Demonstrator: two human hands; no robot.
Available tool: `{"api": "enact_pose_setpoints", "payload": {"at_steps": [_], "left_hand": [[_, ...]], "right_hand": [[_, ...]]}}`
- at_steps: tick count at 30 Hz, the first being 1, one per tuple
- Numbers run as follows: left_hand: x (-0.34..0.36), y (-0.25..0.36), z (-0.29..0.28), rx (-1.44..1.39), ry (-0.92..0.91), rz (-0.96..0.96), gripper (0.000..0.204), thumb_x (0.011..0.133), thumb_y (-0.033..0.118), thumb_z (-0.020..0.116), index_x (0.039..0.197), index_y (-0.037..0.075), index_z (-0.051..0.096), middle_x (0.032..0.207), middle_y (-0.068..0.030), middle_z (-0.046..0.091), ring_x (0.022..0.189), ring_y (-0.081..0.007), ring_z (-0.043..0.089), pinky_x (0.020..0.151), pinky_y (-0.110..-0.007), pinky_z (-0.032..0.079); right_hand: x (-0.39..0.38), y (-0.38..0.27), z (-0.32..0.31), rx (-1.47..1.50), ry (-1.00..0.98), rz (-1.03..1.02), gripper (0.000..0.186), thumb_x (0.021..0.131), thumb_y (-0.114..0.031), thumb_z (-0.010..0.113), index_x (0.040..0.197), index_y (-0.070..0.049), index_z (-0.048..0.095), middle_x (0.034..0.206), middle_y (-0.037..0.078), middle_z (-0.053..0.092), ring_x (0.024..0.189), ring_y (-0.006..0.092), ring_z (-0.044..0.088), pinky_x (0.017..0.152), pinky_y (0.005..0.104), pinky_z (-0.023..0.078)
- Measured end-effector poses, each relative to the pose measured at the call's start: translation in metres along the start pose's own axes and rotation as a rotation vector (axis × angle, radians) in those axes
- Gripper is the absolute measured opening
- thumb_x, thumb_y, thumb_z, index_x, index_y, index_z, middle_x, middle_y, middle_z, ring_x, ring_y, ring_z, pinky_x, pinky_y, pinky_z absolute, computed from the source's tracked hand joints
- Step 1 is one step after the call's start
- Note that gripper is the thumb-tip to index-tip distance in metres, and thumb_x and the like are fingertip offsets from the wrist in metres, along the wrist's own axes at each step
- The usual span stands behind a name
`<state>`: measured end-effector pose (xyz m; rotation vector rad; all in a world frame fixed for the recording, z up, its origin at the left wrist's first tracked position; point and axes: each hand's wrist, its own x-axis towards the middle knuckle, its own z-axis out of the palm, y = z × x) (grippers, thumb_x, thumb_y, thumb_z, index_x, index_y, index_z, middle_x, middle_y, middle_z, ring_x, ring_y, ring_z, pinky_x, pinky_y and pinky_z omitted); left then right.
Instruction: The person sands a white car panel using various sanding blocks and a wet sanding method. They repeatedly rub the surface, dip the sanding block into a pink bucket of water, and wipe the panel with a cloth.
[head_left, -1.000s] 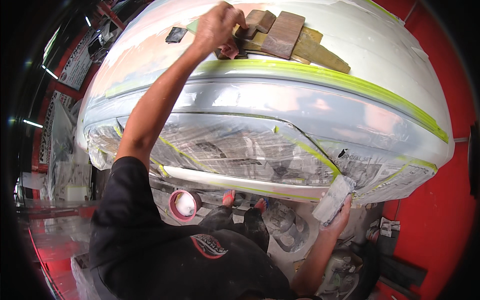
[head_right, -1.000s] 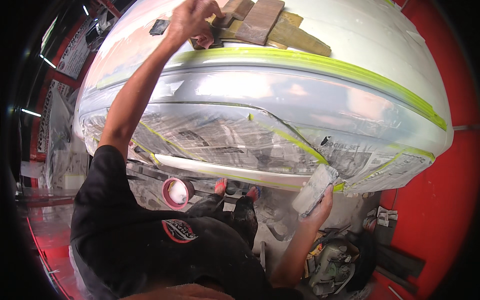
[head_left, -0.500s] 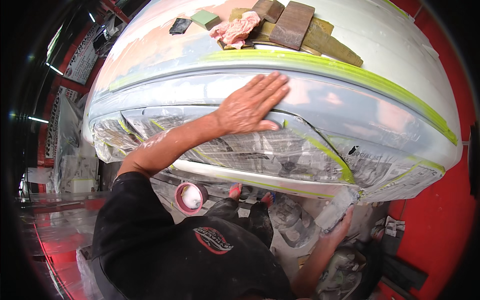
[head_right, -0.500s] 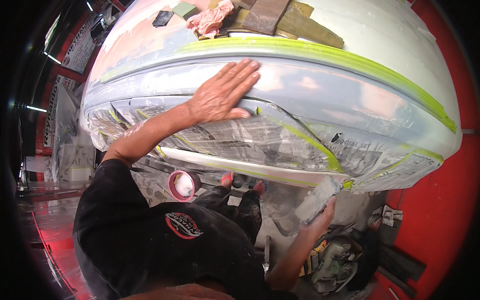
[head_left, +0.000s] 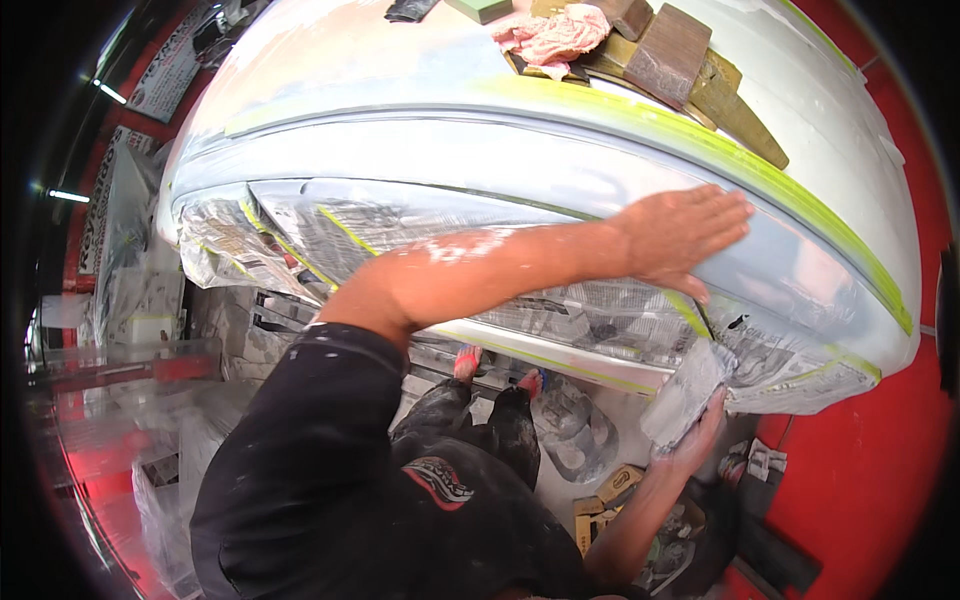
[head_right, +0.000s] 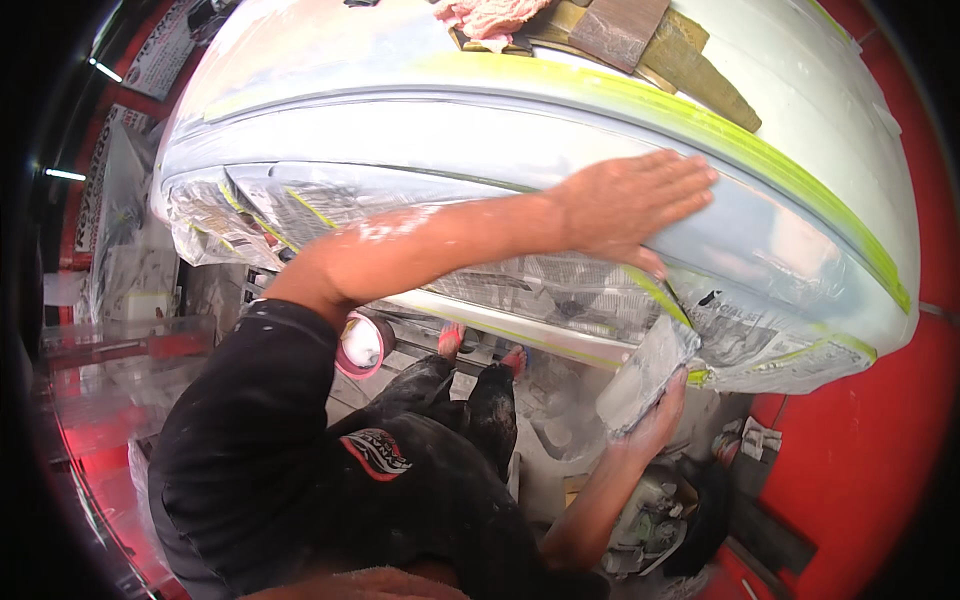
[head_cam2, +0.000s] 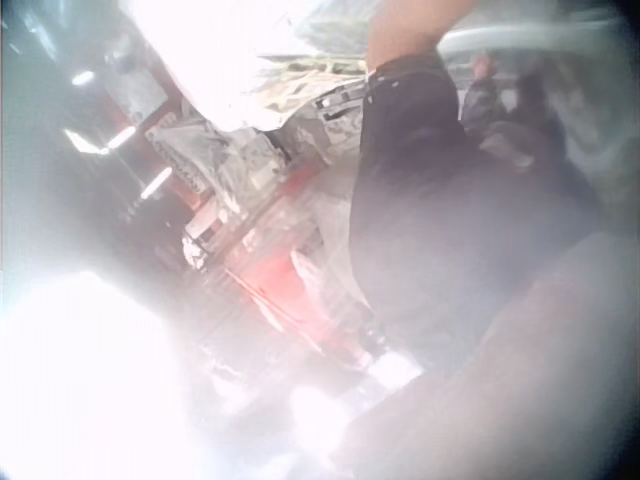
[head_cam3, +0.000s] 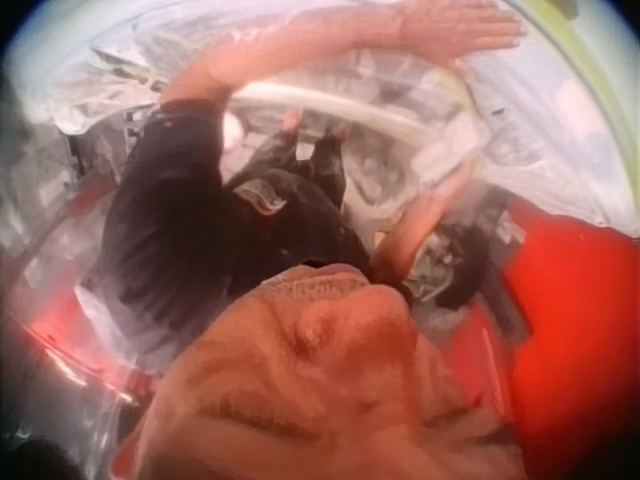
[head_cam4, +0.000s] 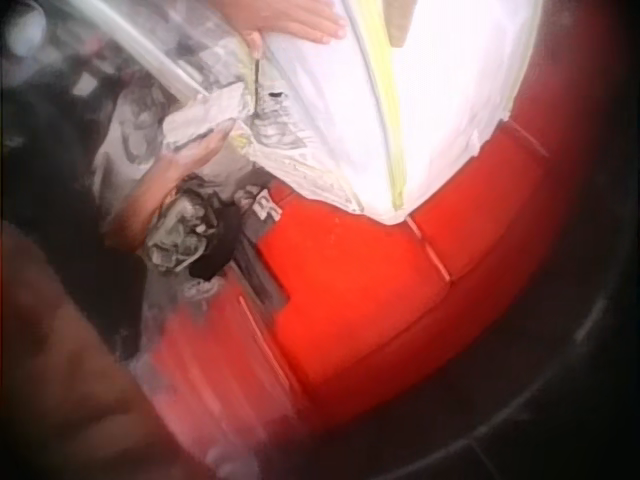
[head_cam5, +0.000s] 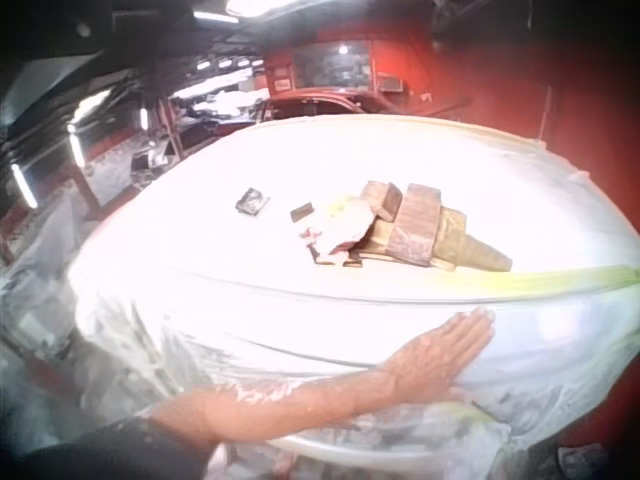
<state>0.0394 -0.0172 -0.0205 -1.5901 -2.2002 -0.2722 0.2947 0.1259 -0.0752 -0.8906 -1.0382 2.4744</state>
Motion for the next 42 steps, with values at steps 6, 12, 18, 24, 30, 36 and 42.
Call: {"api": "enact_pose_setpoints", "payload": {"at_steps": [6, 12, 18, 24, 30, 36, 42], "left_hand": [[-0.071, -0.031, -0.028, -0.079, -0.047, -0.052, 0.107, 0.083, 0.072, 0.061, 0.157, 0.000, 0.034, 0.166, -0.0170, 0.031, 0.156, -0.0295, 0.026, 0.129, -0.044, 0.024], [-0.122, -0.049, -0.052, -0.037, -0.118, -0.118, 0.110, 0.081, 0.079, 0.050, 0.160, 0.005, 0.031, 0.168, -0.0139, 0.029, 0.157, -0.0280, 0.025, 0.129, -0.044, 0.024], [-0.197, -0.070, -0.080, 0.055, -0.155, -0.266, 0.105, 0.088, 0.081, 0.037, 0.161, 0.006, 0.032, 0.166, -0.0162, 0.031, 0.156, -0.0330, 0.027, 0.129, -0.046, 0.023], [-0.268, -0.110, -0.120, 0.144, 0.081, -0.356, 0.057, 0.101, 0.051, 0.057, 0.134, 0.006, 0.065, 0.138, -0.0157, 0.065, 0.130, -0.0355, 0.060, 0.113, -0.046, 0.047], [-0.245, -0.143, -0.119, 0.323, 0.283, -0.565, 0.044, 0.104, 0.037, 0.054, 0.134, 0.006, 0.062, 0.140, -0.0170, 0.059, 0.132, -0.0349, 0.052, 0.110, -0.049, 0.039], [-0.251, -0.141, -0.117, 0.295, 0.198, -0.658, 0.067, 0.103, 0.058, 0.044, 0.141, 0.003, 0.056, 0.144, -0.0248, 0.051, 0.134, -0.0427, 0.046, 0.112, -0.057, 0.033], [-0.245, -0.142, -0.117, 0.295, 0.186, -0.639, 0.068, 0.104, 0.057, 0.042, 0.141, 0.001, 0.056, 0.146, -0.0247, 0.051, 0.134, -0.0418, 0.047, 0.113, -0.055, 0.031]], "right_hand": [[0.006, 0.000, 0.030, -0.112, -0.039, -0.026, 0.050, 0.108, -0.037, 0.053, 0.141, 0.001, 0.055, 0.128, 0.015, 0.068, 0.106, 0.0283, 0.070, 0.087, 0.0437, 0.060], [0.031, -0.022, 0.071, -0.723, -0.142, -0.438, 0.045, 0.102, -0.018, 0.063, 0.140, 0.005, 0.058, 0.133, 0.014, 0.065, 0.111, 0.0218, 0.066, 0.098, 0.0353, 0.052], [0.075, -0.061, 0.140, -1.527, -0.666, -1.242, 0.049, 0.087, -0.009, 0.076, 0.136, -0.005, 0.067, 0.147, 0.024, 0.055, 0.124, 0.0377, 0.058, 0.105, 0.0435, 0.047], [0.112, -0.072, 0.177, -1.699, -1.012, -1.376, 0.054, 0.083, -0.011, 0.079, 0.136, -0.010, 0.068, 0.153, 0.020, 0.052, 0.127, 0.0398, 0.056, 0.107, 0.0469, 0.046], [0.139, -0.092, 0.165, -1.794, -1.073, -1.391, 0.053, 0.081, -0.020, 0.082, 0.132, -0.013, 0.071, 0.154, 0.018, 0.052, 0.127, 0.0398, 0.054, 0.108, 0.0481, 0.044], [0.147, -0.099, 0.153, -1.835, -1.122, -1.401, 0.054, 0.081, -0.021, 0.081, 0.133, -0.013, 0.069, 0.155, 0.020, 0.049, 0.128, 0.0404, 0.051, 0.109, 0.0494, 0.040], [0.129, -0.049, 0.197, -1.728, -1.188, -1.389, 0.056, 0.080, -0.015, 0.079, 0.135, -0.010, 0.068, 0.155, 0.024, 0.049, 0.124, 0.0408, 0.052, 0.108, 0.0505, 0.039]]}}
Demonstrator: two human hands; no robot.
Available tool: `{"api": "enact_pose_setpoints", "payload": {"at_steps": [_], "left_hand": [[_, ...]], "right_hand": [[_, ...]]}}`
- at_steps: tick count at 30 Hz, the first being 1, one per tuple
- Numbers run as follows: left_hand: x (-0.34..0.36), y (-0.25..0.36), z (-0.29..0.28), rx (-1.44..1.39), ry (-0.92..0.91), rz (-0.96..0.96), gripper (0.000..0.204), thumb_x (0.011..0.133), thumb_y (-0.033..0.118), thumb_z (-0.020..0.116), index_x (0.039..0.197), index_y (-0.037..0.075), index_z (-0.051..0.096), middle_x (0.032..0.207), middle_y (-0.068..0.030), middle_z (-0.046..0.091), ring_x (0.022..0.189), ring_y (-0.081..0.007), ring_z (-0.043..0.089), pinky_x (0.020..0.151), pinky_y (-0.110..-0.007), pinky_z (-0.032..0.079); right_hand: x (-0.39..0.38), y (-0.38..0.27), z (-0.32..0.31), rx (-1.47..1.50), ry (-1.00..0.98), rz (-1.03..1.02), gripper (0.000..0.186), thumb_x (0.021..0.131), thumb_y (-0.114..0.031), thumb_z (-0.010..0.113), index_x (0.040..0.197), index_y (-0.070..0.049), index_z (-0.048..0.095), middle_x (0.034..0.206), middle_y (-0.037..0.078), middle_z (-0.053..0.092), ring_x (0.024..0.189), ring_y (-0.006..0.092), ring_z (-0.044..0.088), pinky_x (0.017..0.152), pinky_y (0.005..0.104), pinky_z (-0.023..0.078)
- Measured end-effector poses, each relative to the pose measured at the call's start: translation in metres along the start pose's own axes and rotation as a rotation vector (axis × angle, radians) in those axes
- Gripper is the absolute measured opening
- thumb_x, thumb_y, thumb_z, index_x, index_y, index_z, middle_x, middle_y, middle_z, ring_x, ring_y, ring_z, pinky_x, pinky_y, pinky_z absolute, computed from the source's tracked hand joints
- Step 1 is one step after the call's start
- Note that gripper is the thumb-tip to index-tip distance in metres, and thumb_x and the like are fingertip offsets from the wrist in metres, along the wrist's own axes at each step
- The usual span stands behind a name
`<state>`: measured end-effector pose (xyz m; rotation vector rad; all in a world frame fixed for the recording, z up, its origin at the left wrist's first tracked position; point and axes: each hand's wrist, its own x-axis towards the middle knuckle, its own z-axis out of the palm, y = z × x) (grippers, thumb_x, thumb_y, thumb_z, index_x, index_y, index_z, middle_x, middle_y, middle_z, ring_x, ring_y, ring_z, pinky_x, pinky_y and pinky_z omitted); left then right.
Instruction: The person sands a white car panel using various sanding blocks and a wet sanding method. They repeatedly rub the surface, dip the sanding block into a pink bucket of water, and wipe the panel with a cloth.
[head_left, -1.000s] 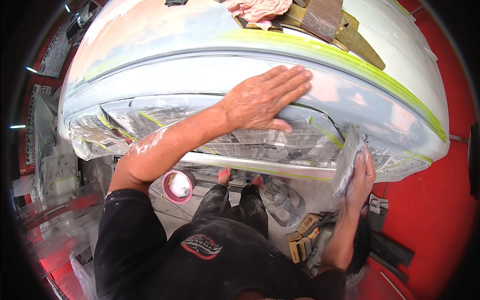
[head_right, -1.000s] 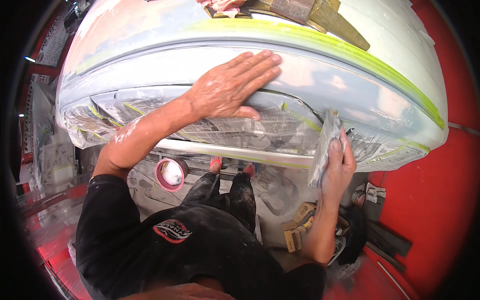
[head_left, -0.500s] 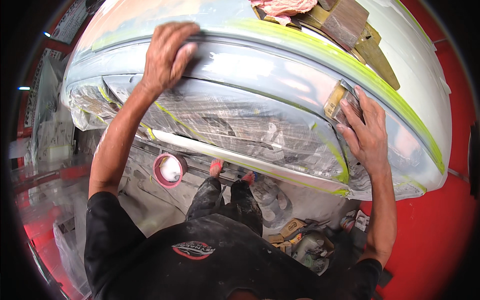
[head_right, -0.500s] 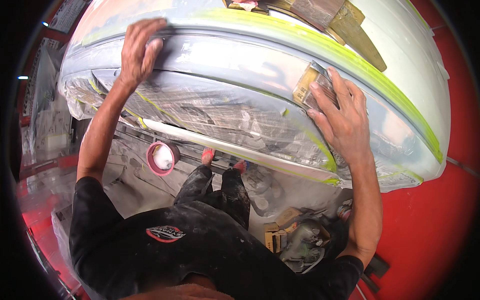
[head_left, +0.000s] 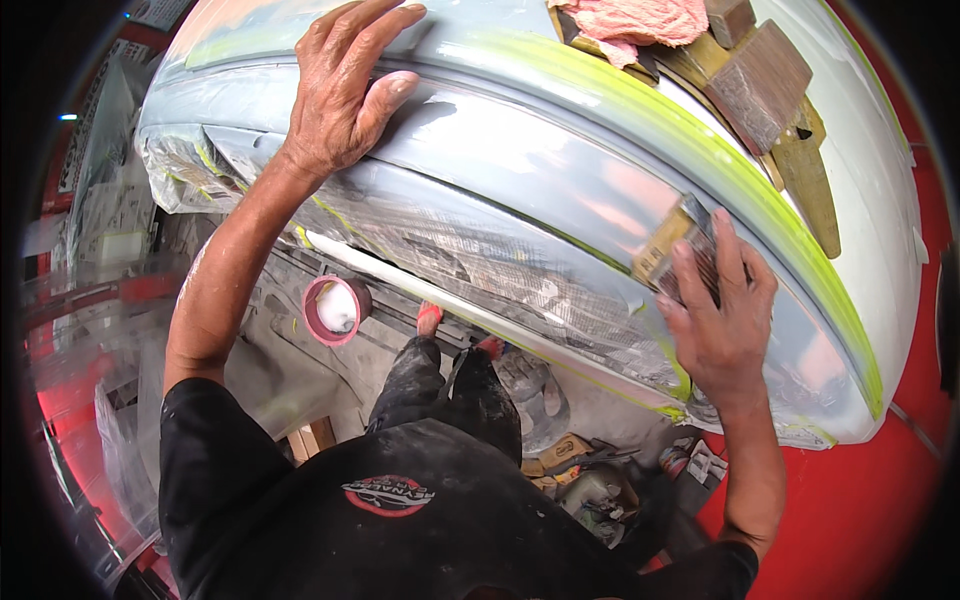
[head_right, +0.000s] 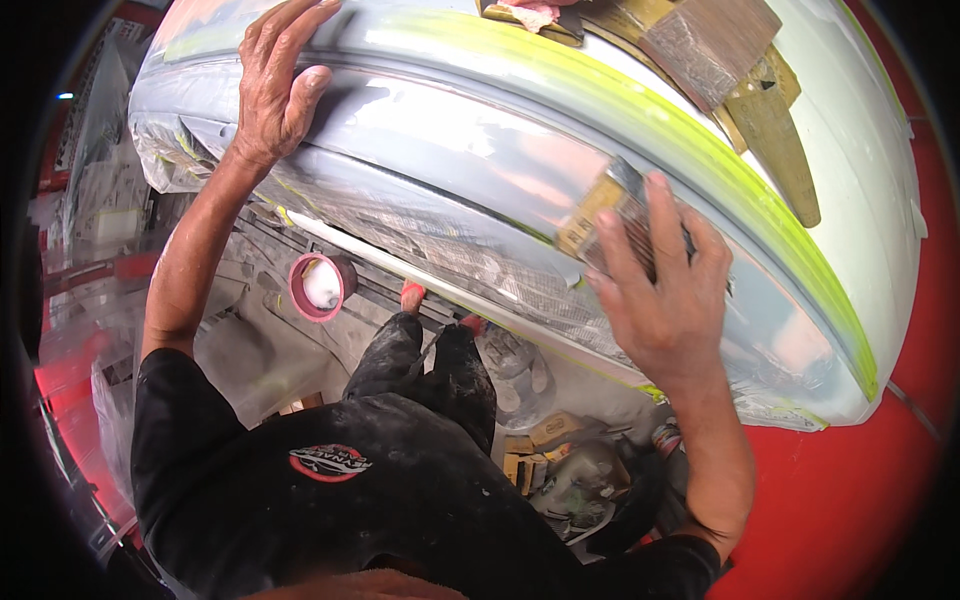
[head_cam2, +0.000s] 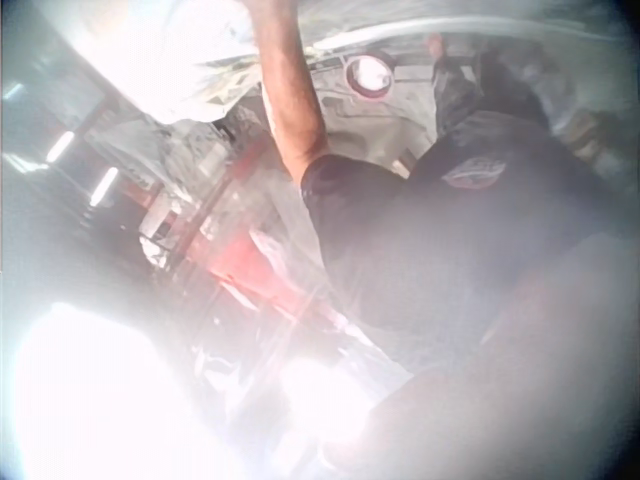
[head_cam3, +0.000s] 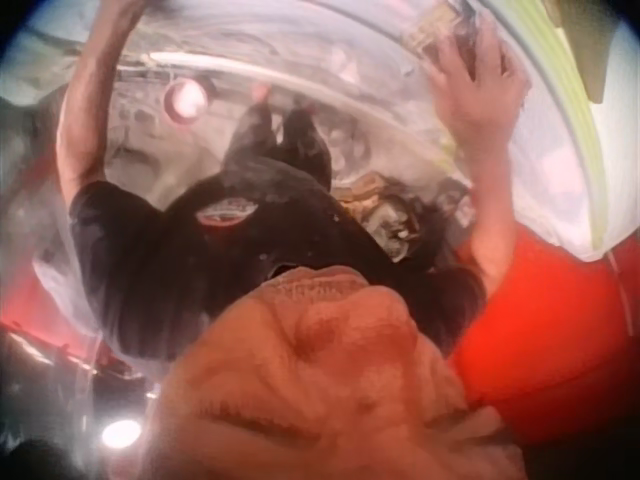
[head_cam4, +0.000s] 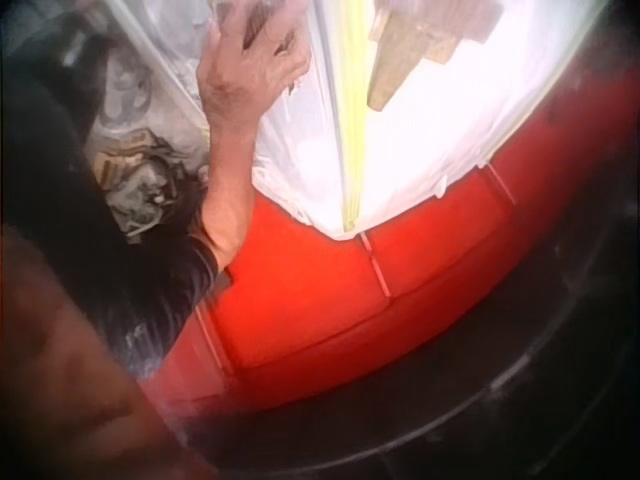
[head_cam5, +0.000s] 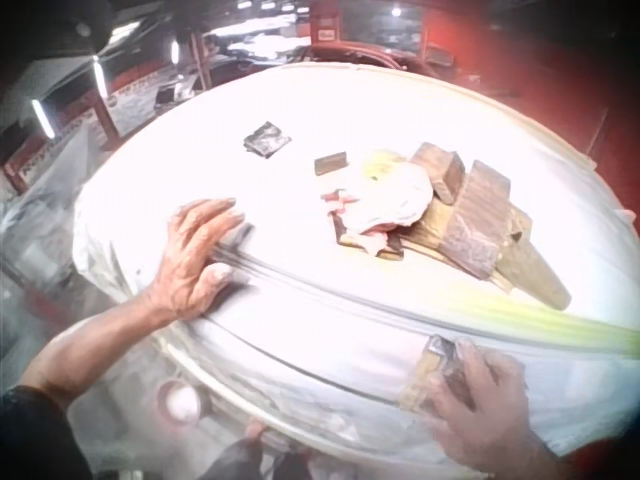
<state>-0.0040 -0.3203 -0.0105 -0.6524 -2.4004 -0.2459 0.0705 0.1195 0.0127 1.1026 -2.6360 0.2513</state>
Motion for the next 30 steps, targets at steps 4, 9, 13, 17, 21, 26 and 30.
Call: {"api": "enact_pose_setpoints", "payload": {"at_steps": [4, 9, 13, 17, 21, 26, 30], "left_hand": [[-0.003, -0.004, 0.001, 0.007, 0.007, 0.009, 0.069, 0.105, 0.057, 0.041, 0.141, 0.001, 0.056, 0.145, -0.0249, 0.051, 0.133, -0.0422, 0.048, 0.113, -0.055, 0.031], [-0.005, -0.003, 0.000, 0.038, -0.001, 0.005, 0.069, 0.104, 0.058, 0.042, 0.141, 0.001, 0.056, 0.143, -0.0251, 0.053, 0.132, -0.0426, 0.049, 0.112, -0.056, 0.033], [0.002, -0.001, 0.000, 0.020, -0.003, 0.032, 0.069, 0.104, 0.058, 0.043, 0.141, 0.001, 0.056, 0.143, -0.0250, 0.053, 0.131, -0.0427, 0.049, 0.111, -0.055, 0.034], [0.005, 0.001, 0.001, -0.015, 0.007, 0.028, 0.068, 0.104, 0.057, 0.044, 0.140, 0.001, 0.056, 0.142, -0.0248, 0.054, 0.130, -0.0425, 0.051, 0.110, -0.054, 0.035], [-0.004, -0.005, -0.002, 0.013, 0.007, 0.034, 0.068, 0.104, 0.057, 0.042, 0.139, 0.000, 0.057, 0.141, -0.0248, 0.054, 0.130, -0.0424, 0.050, 0.110, -0.054, 0.035], [0.000, 0.000, -0.004, 0.022, -0.004, 0.016, 0.068, 0.104, 0.056, 0.043, 0.140, -0.001, 0.056, 0.141, -0.0248, 0.054, 0.130, -0.0423, 0.050, 0.110, -0.055, 0.035], [0.009, -0.001, 0.008, 0.043, 0.091, 0.137, 0.048, 0.106, 0.038, 0.048, 0.141, 0.007, 0.060, 0.146, -0.0140, 0.059, 0.135, -0.0318, 0.051, 0.114, -0.048, 0.035]], "right_hand": [[0.042, -0.017, 0.014, 0.027, 0.057, -0.088, 0.056, 0.076, -0.019, 0.083, 0.131, -0.013, 0.070, 0.154, 0.020, 0.049, 0.120, 0.0379, 0.053, 0.099, 0.0484, 0.044], [0.006, 0.009, -0.010, -0.045, -0.073, -0.023, 0.058, 0.077, -0.019, 0.083, 0.134, -0.012, 0.069, 0.153, 0.021, 0.051, 0.121, 0.0369, 0.054, 0.101, 0.0478, 0.044], [-0.016, 0.016, -0.012, -0.053, -0.004, -0.002, 0.057, 0.077, -0.019, 0.082, 0.132, -0.011, 0.069, 0.154, 0.021, 0.049, 0.122, 0.0365, 0.053, 0.102, 0.0476, 0.043], [0.052, -0.026, 0.016, 0.001, 0.010, -0.091, 0.057, 0.076, -0.022, 0.084, 0.130, -0.013, 0.070, 0.156, 0.020, 0.047, 0.123, 0.0353, 0.052, 0.100, 0.0467, 0.044], [0.065, -0.037, 0.013, 0.046, -0.008, -0.121, 0.060, 0.073, -0.018, 0.086, 0.130, -0.011, 0.070, 0.156, 0.017, 0.049, 0.123, 0.0365, 0.054, 0.103, 0.0486, 0.043], [-0.012, 0.012, -0.008, -0.037, -0.056, -0.002, 0.057, 0.073, -0.018, 0.085, 0.128, -0.014, 0.071, 0.157, 0.018, 0.046, 0.125, 0.0359, 0.052, 0.101, 0.0475, 0.044], [0.043, -0.028, 0.014, -0.004, 0.022, -0.087, 0.045, 0.082, -0.023, 0.078, 0.126, -0.013, 0.071, 0.147, 0.018, 0.054, 0.118, 0.0338, 0.055, 0.094, 0.0456, 0.047]]}}
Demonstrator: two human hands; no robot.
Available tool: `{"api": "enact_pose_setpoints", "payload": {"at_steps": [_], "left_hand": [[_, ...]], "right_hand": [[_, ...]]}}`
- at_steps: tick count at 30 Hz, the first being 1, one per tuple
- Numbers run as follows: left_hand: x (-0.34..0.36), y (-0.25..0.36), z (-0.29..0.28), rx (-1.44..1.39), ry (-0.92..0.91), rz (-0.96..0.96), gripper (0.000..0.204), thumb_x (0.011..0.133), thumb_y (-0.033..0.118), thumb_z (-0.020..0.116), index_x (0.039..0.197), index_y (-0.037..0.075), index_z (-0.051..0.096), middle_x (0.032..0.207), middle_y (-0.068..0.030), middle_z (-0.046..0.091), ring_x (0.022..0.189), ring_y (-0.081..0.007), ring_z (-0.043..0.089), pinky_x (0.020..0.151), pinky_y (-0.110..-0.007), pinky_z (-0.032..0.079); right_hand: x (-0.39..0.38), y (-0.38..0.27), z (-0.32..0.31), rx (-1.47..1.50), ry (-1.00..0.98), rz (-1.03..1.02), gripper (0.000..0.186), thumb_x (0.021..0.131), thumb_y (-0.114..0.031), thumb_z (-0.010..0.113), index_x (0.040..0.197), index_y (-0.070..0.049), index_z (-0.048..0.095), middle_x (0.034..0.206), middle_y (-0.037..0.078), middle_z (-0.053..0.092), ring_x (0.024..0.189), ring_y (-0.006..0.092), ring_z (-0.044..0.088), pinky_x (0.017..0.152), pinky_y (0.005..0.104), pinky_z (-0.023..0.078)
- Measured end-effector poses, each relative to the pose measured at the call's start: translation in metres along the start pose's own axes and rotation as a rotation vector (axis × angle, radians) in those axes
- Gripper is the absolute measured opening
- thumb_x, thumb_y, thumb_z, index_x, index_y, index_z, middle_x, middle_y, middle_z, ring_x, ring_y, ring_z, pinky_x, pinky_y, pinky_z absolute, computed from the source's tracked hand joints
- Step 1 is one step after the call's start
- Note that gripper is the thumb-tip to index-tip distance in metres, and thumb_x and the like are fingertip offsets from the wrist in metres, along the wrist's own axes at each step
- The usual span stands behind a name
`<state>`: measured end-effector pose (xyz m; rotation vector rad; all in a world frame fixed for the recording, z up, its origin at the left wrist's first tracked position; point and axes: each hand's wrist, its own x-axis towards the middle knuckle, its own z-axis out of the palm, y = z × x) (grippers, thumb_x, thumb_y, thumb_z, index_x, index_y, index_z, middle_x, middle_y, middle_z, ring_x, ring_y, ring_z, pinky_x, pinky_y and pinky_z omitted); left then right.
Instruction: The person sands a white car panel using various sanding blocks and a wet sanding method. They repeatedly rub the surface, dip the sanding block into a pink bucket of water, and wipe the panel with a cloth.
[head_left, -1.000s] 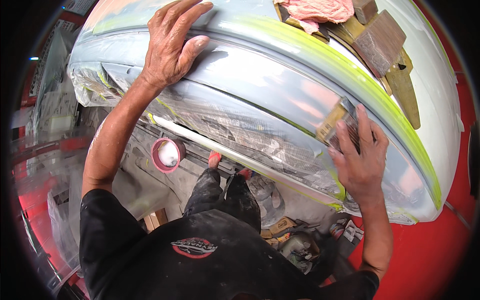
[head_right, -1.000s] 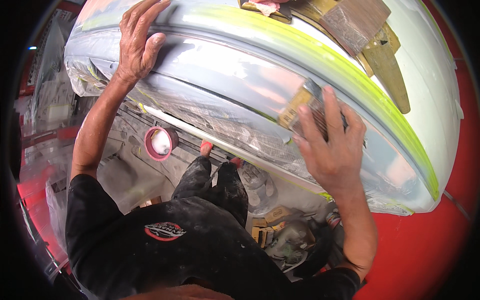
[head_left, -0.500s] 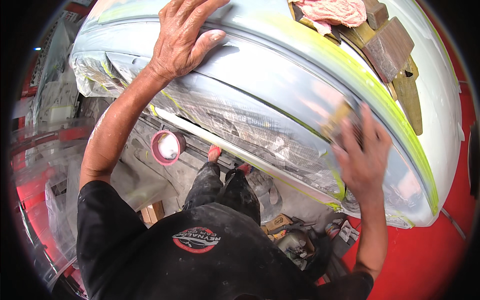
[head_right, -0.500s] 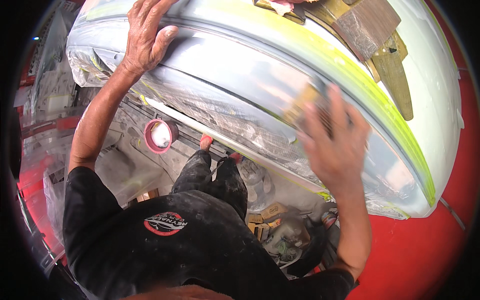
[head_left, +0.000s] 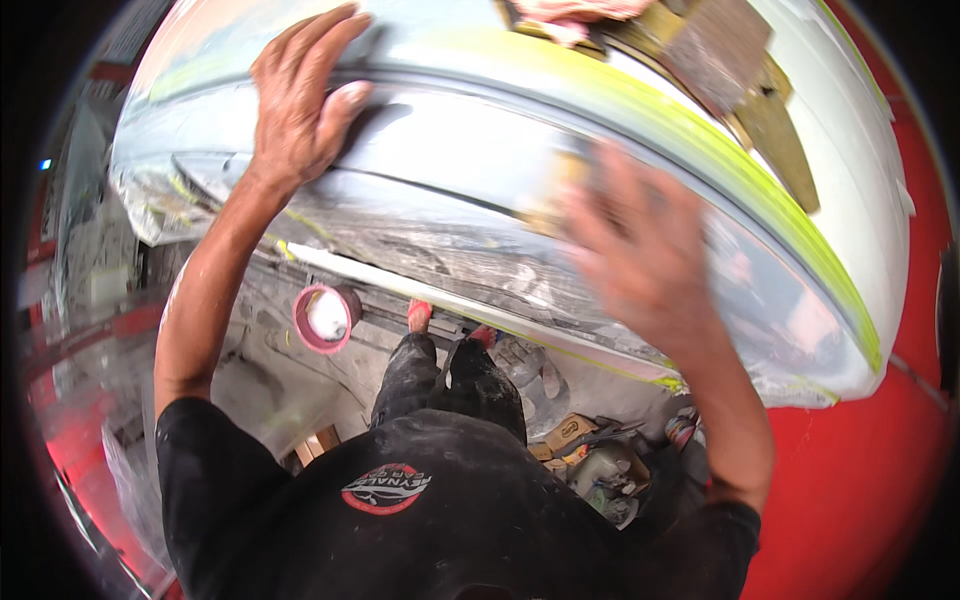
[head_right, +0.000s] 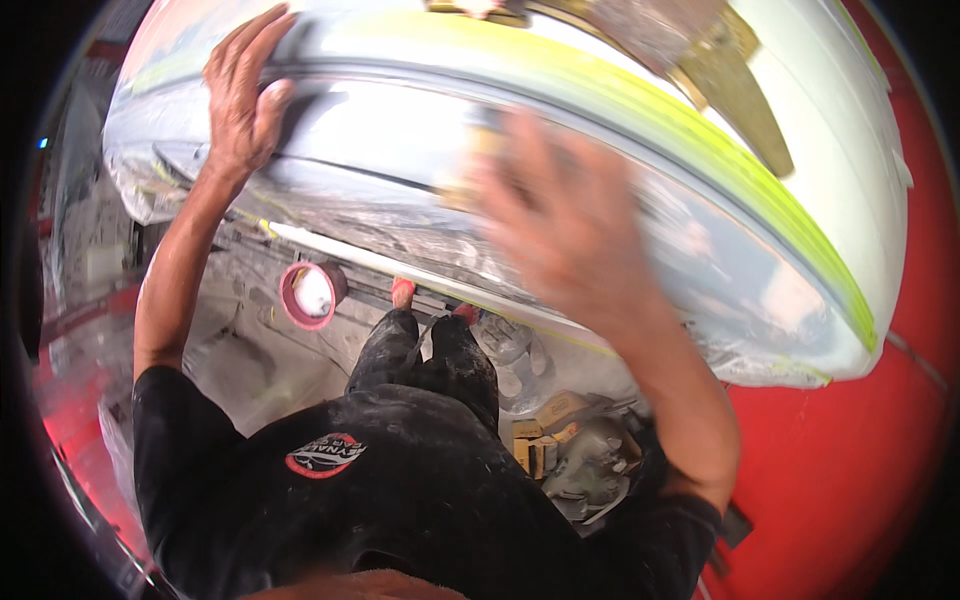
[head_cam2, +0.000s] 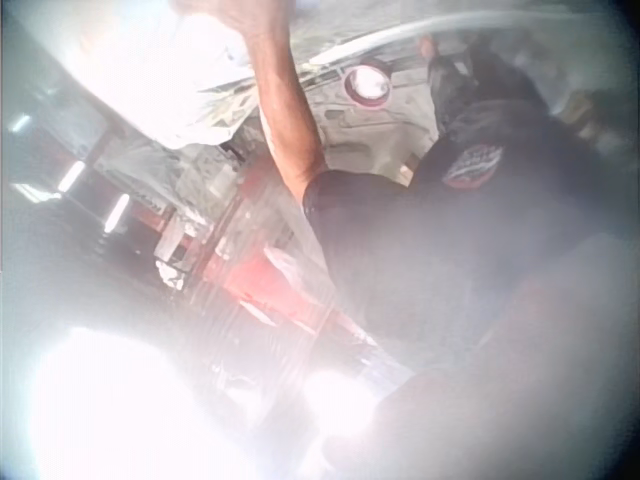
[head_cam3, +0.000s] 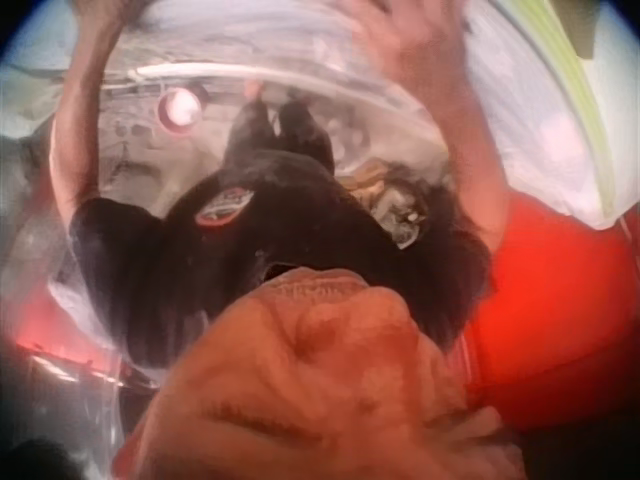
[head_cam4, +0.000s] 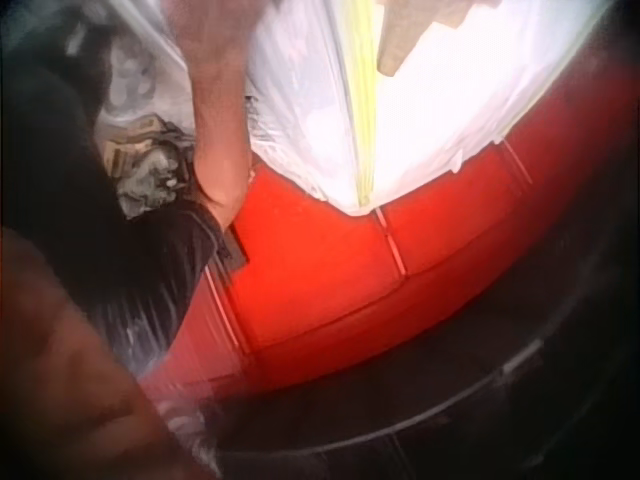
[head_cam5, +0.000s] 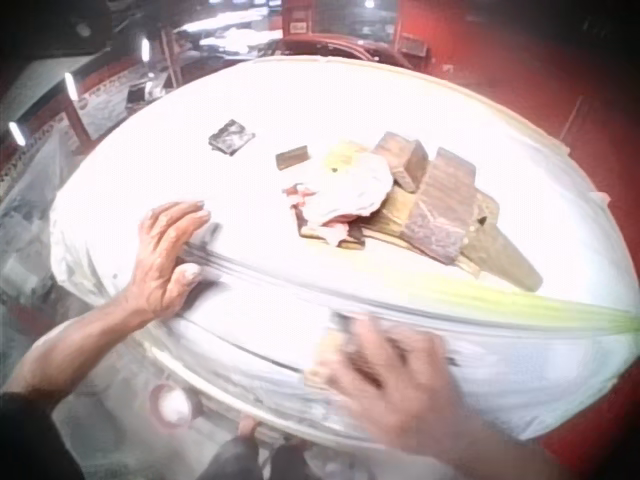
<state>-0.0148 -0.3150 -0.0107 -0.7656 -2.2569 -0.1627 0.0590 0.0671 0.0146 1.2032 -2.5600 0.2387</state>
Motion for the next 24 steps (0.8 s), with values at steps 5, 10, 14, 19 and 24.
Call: {"api": "enact_pose_setpoints", "payload": {"at_steps": [5, 10, 14, 19, 24], "left_hand": [[-0.012, -0.006, -0.001, 0.025, -0.048, -0.026, 0.055, 0.108, 0.047, 0.041, 0.146, 0.010, 0.056, 0.149, -0.0117, 0.057, 0.139, -0.0301, 0.049, 0.117, -0.047, 0.030], [-0.007, -0.001, -0.002, -0.024, -0.017, -0.044, 0.056, 0.105, 0.051, 0.048, 0.146, 0.014, 0.057, 0.149, -0.0085, 0.056, 0.139, -0.0276, 0.047, 0.116, -0.047, 0.029], [-0.002, -0.001, 0.003, -0.047, -0.010, -0.033, 0.055, 0.105, 0.053, 0.049, 0.146, 0.016, 0.057, 0.149, -0.0078, 0.056, 0.139, -0.0276, 0.047, 0.116, -0.047, 0.028], [-0.012, 0.002, -0.011, -0.044, -0.081, -0.095, 0.062, 0.104, 0.053, 0.046, 0.142, 0.005, 0.056, 0.144, -0.0195, 0.054, 0.133, -0.0373, 0.049, 0.112, -0.052, 0.033], [-0.002, 0.004, -0.008, -0.026, -0.087, -0.102, 0.067, 0.104, 0.055, 0.044, 0.141, 0.000, 0.055, 0.142, -0.0240, 0.054, 0.131, -0.0416, 0.049, 0.110, -0.054, 0.035]], "right_hand": [[0.031, -0.014, 0.023, -0.041, 0.105, -0.098, 0.041, 0.086, -0.034, 0.075, 0.122, -0.013, 0.072, 0.142, 0.016, 0.056, 0.113, 0.0324, 0.055, 0.088, 0.0447, 0.049], [-0.067, 0.037, -0.029, -0.053, -0.056, 0.090, 0.052, 0.077, -0.027, 0.085, 0.126, -0.014, 0.071, 0.154, 0.016, 0.047, 0.120, 0.0335, 0.051, 0.095, 0.0468, 0.046], [-0.010, 0.010, -0.004, 0.005, 0.003, 0.057, 0.057, 0.075, -0.026, 0.086, 0.128, -0.014, 0.070, 0.156, 0.016, 0.046, 0.120, 0.0344, 0.052, 0.096, 0.0470, 0.045], [-0.011, 0.013, -0.012, -0.004, -0.063, 0.032, 0.057, 0.077, -0.022, 0.083, 0.131, -0.011, 0.069, 0.156, 0.019, 0.047, 0.123, 0.0356, 0.053, 0.099, 0.0478, 0.044], [-0.052, 0.030, -0.019, -0.071, -0.039, 0.104, 0.058, 0.077, -0.024, 0.084, 0.131, -0.012, 0.068, 0.155, 0.019, 0.047, 0.123, 0.0361, 0.052, 0.097, 0.0492, 0.045]]}}
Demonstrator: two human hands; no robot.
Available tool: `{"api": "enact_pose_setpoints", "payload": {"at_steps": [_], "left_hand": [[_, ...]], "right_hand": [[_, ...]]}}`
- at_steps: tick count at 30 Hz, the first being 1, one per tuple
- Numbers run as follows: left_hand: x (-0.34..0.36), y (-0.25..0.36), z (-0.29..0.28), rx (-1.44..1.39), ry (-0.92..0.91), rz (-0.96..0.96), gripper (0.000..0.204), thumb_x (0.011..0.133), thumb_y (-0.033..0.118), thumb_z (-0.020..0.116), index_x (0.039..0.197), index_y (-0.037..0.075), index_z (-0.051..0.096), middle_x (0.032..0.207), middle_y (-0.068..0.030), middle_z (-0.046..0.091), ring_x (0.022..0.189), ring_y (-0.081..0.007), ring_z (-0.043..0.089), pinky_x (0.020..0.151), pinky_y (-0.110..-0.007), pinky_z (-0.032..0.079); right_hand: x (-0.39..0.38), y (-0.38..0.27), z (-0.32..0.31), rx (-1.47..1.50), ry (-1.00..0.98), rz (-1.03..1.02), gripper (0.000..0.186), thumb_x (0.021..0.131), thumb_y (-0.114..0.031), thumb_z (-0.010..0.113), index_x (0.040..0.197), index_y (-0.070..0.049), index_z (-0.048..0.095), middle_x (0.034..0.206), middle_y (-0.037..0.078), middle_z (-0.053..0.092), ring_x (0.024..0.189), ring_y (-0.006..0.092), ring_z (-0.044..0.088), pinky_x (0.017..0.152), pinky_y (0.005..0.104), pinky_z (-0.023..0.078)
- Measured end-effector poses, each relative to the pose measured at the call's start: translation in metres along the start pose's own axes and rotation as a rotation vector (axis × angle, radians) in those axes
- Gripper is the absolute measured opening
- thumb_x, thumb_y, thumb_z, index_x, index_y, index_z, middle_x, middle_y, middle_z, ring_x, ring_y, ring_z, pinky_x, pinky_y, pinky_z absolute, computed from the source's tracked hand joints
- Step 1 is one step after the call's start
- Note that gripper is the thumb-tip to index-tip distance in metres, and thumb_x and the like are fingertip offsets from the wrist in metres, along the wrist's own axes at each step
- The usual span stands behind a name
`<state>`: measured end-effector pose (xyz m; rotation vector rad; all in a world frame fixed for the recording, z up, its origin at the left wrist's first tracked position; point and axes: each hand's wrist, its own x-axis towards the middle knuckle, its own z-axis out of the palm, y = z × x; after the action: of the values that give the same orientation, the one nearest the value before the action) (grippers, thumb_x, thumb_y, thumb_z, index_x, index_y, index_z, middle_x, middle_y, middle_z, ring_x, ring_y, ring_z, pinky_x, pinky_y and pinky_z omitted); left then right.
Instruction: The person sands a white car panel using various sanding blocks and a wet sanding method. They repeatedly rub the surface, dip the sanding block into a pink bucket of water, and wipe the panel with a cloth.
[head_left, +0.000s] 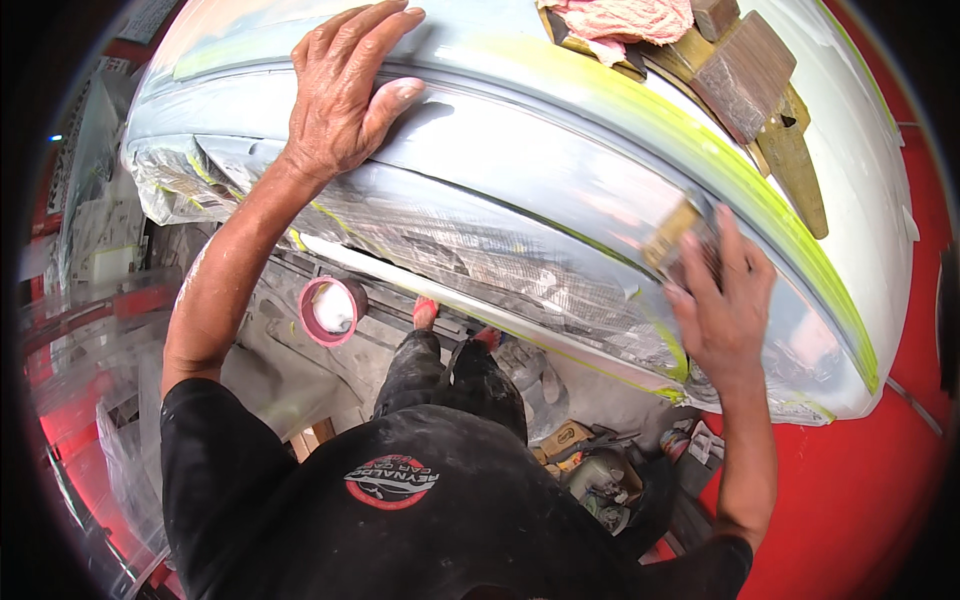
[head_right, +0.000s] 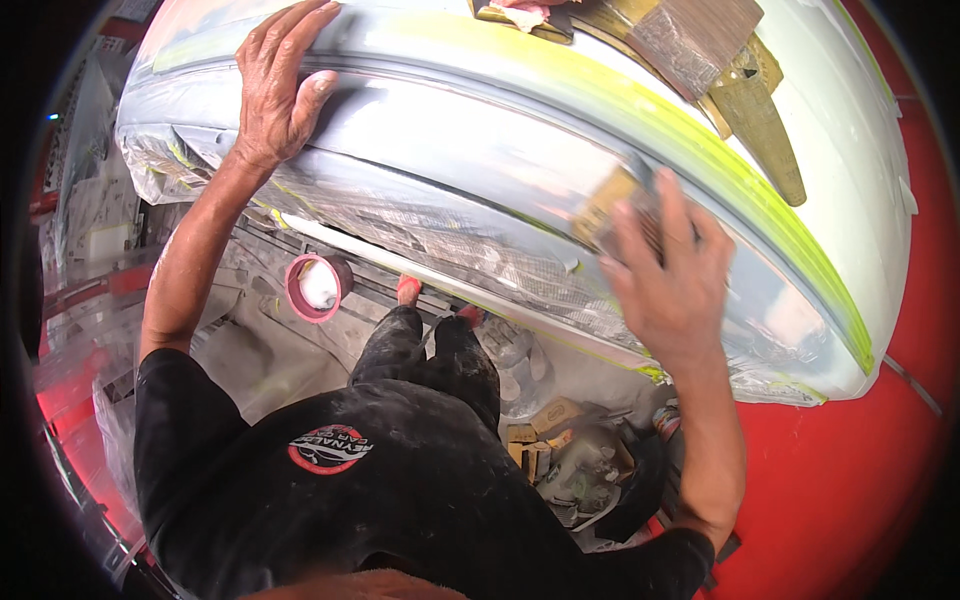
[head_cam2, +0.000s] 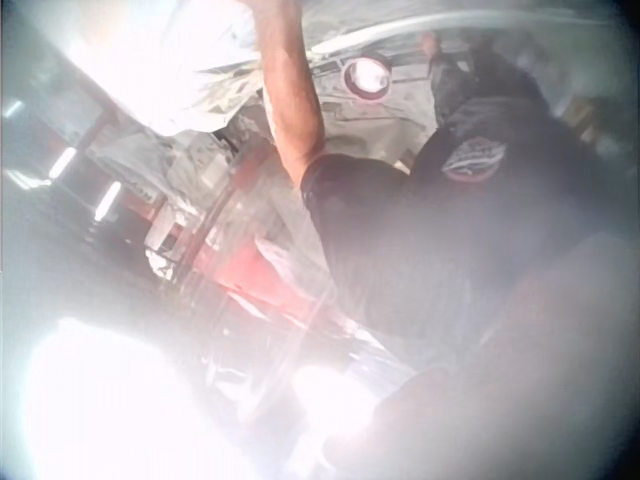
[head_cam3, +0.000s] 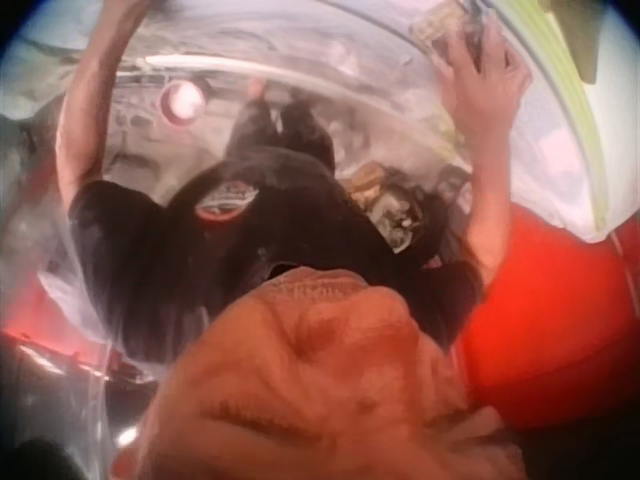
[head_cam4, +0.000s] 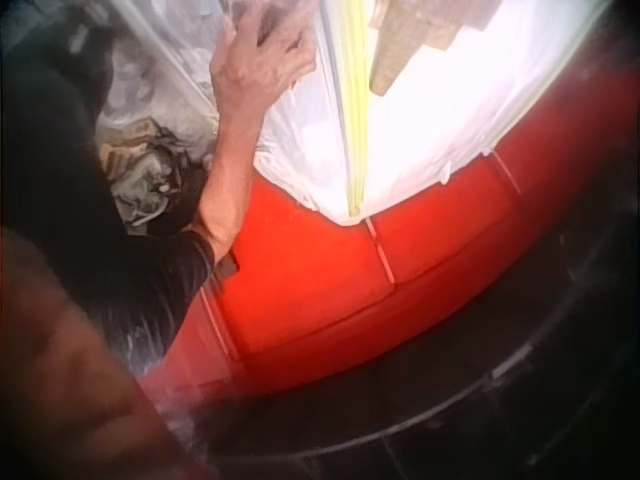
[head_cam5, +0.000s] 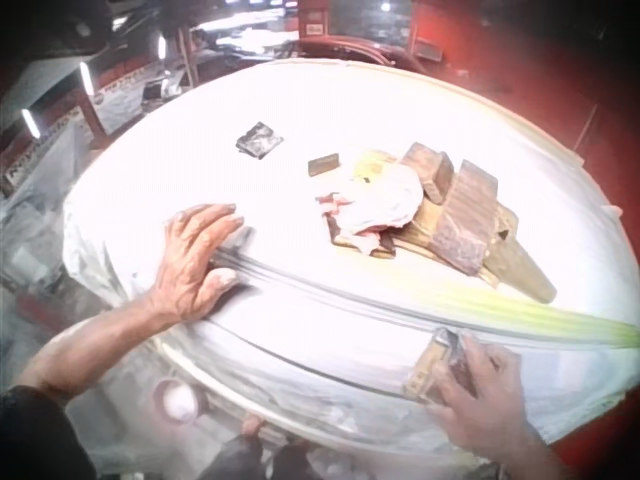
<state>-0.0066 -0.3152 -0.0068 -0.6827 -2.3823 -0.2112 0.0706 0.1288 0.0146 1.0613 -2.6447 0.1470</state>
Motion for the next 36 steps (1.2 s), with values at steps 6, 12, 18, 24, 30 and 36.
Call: {"api": "enact_pose_setpoints", "payload": {"at_steps": [6, 12, 18, 24, 30, 36], "left_hand": [[-0.007, -0.004, -0.002, 0.012, -0.010, 0.005, 0.067, 0.104, 0.055, 0.043, 0.141, 0.001, 0.055, 0.142, -0.0240, 0.053, 0.130, -0.0423, 0.049, 0.110, -0.054, 0.034], [-0.003, 0.001, 0.000, 0.020, 0.019, -0.023, 0.065, 0.105, 0.054, 0.041, 0.143, 0.003, 0.054, 0.143, -0.0232, 0.055, 0.130, -0.0412, 0.050, 0.111, -0.054, 0.034], [-0.008, -0.013, 0.011, -0.033, 0.087, 0.072, 0.051, 0.104, 0.043, 0.053, 0.146, 0.014, 0.057, 0.149, -0.0101, 0.056, 0.139, -0.0275, 0.047, 0.117, -0.047, 0.027], [-0.007, -0.004, 0.008, 0.018, 0.080, 0.062, 0.054, 0.105, 0.051, 0.048, 0.147, 0.016, 0.056, 0.150, -0.0088, 0.055, 0.140, -0.0263, 0.045, 0.117, -0.047, 0.028], [-0.003, -0.007, 0.013, 0.015, 0.069, 0.048, 0.055, 0.107, 0.051, 0.044, 0.148, 0.015, 0.054, 0.152, -0.0088, 0.053, 0.141, -0.0275, 0.045, 0.118, -0.048, 0.028], [-0.008, -0.005, 0.010, -0.055, 0.062, 0.021, 0.049, 0.106, 0.040, 0.050, 0.147, 0.014, 0.055, 0.152, -0.0103, 0.054, 0.142, -0.0311, 0.044, 0.119, -0.048, 0.026]], "right_hand": [[0.074, -0.057, 0.015, 0.118, 0.017, -0.080, 0.057, 0.076, -0.017, 0.082, 0.131, -0.007, 0.069, 0.154, 0.020, 0.050, 0.124, 0.0376, 0.054, 0.105, 0.0472, 0.043], [0.012, -0.009, 0.003, 0.012, 0.005, -0.042, 0.054, 0.079, -0.026, 0.082, 0.130, -0.012, 0.069, 0.149, 0.017, 0.052, 0.119, 0.0345, 0.053, 0.094, 0.0463, 0.046], [0.087, -0.067, 0.036, 0.137, 0.091, -0.105, 0.056, 0.078, -0.026, 0.083, 0.130, -0.010, 0.069, 0.152, 0.019, 0.051, 0.121, 0.0359, 0.054, 0.098, 0.0472, 0.045], [-0.007, -0.009, -0.005, -0.055, 0.072, 0.043, 0.046, 0.083, -0.033, 0.080, 0.123, -0.012, 0.071, 0.146, 0.017, 0.053, 0.115, 0.0327, 0.055, 0.090, 0.0435, 0.048], [0.087, -0.073, 0.038, 0.092, 0.162, -0.054, 0.041, 0.083, -0.029, 0.079, 0.120, -0.012, 0.073, 0.144, 0.018, 0.055, 0.111, 0.0330, 0.057, 0.090, 0.0451, 0.048], [0.005, -0.029, 0.009, -0.039, 0.171, 0.166, 0.045, 0.087, -0.027, 0.077, 0.128, -0.012, 0.072, 0.142, 0.023, 0.056, 0.112, 0.0372, 0.056, 0.093, 0.0485, 0.047]]}}
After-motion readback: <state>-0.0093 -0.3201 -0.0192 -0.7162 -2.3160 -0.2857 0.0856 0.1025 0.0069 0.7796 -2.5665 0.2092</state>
